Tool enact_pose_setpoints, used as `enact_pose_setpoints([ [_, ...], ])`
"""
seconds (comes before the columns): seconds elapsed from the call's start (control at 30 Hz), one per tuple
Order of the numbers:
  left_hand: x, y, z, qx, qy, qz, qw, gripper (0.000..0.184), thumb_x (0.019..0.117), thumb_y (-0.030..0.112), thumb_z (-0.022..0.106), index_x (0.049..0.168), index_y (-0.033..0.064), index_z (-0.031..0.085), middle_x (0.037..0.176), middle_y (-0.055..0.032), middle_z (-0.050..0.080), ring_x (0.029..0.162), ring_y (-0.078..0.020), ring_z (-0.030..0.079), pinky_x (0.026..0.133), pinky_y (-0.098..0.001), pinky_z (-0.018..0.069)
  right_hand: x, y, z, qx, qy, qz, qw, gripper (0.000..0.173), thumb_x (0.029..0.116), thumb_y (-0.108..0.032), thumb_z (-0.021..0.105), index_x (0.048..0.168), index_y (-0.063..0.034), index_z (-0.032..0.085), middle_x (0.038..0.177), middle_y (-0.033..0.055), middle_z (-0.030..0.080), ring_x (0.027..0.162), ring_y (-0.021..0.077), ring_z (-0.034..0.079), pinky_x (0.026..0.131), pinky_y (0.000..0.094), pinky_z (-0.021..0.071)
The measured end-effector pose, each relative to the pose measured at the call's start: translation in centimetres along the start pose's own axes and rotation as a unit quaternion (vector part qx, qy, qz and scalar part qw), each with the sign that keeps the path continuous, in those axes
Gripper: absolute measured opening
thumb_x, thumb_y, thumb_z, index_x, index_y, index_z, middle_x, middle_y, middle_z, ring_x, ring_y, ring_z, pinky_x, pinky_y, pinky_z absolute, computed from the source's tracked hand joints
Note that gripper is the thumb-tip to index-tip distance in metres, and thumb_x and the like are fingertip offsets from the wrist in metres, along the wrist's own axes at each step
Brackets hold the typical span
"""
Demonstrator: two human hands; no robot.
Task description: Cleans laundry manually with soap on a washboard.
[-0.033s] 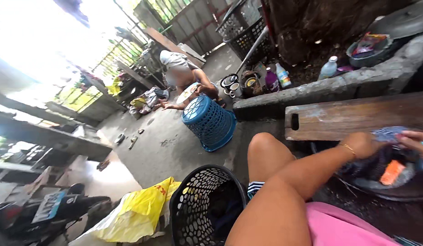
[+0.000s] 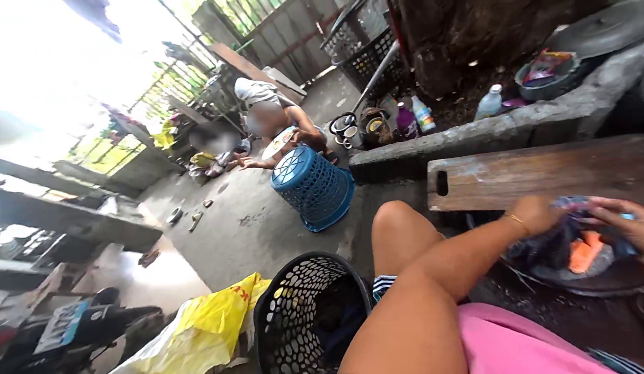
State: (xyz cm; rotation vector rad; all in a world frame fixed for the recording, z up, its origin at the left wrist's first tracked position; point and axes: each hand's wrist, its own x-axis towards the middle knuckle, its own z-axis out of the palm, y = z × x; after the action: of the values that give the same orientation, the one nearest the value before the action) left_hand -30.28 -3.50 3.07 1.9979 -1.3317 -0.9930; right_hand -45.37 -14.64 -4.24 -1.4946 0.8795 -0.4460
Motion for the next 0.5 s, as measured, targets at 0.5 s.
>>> enact_pose_setpoints([
  [0.5,0.8,-2.7,-4.4,-0.091,0.202,0.027,0.975,0.053,0.1133,0.032,0.032,0.120,-0.0095,0.064,0.108,-0.0263,0.068,0.101,-0.0325,0.068,0.093,-0.0525,0.0534,-1.0,-0.3,-2.8,-0.041,0.022,-0.051,0.998,0.016,0.0991,-0.019,0.067,0.097,-0.0028,0.070,0.082,0.0075,0.063,0.065,0.0122,0.051,0.063,0.0361,0.0450],
])
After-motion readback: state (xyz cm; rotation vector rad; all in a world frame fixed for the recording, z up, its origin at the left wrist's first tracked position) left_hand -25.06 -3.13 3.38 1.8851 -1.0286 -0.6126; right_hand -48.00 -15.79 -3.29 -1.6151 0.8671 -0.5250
